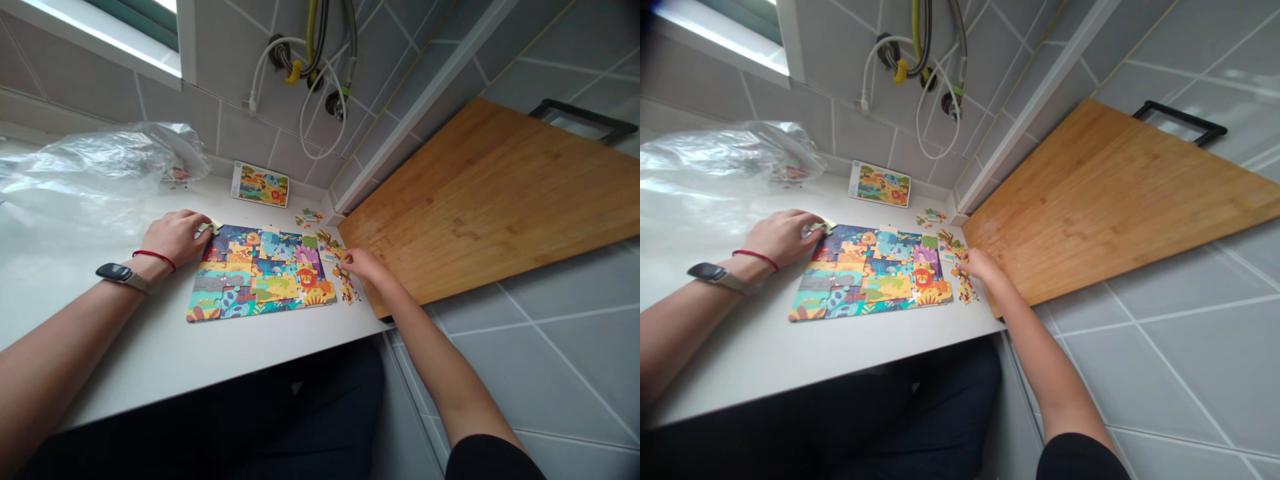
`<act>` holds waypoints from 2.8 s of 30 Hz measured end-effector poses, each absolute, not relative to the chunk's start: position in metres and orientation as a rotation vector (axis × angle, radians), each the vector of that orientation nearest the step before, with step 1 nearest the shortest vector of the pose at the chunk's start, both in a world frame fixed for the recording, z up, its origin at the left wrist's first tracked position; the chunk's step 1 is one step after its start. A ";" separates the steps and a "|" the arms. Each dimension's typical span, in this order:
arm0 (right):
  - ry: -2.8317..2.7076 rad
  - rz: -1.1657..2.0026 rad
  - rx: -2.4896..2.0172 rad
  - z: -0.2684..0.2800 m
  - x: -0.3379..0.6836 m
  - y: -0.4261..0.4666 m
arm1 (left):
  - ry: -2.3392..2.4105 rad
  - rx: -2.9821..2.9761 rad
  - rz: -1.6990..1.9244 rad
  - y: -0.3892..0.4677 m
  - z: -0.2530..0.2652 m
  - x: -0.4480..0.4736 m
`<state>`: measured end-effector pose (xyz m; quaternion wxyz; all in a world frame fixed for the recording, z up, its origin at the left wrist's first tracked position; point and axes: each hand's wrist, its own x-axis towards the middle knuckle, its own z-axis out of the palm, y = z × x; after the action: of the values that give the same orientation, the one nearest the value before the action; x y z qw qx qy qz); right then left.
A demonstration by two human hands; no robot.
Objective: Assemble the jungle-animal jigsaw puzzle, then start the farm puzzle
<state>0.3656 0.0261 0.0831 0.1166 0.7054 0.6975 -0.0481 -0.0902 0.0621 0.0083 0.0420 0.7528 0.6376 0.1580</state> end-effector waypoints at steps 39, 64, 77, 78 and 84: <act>2.382 -0.131 2.046 0.057 0.402 -0.007 | 1.870 2.255 0.441 0.053 0.022 -0.090; 1.860 -0.309 2.464 0.052 0.361 0.109 | 1.876 2.294 0.713 0.062 -0.003 -0.090; 2.304 -0.298 2.543 0.074 0.337 0.080 | 1.102 2.296 1.201 0.016 0.002 -0.115; 2.399 -0.376 2.484 0.077 0.326 0.073 | 1.095 2.280 1.185 0.013 0.003 -0.116; 2.877 -1.103 1.295 0.087 0.213 0.021 | 0.935 2.295 1.087 -0.001 0.011 -0.109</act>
<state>0.2134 0.0206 0.0867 -0.1004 0.3856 0.8565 -0.3283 -0.1087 -0.0007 0.0107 0.2158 0.8281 0.3373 0.3923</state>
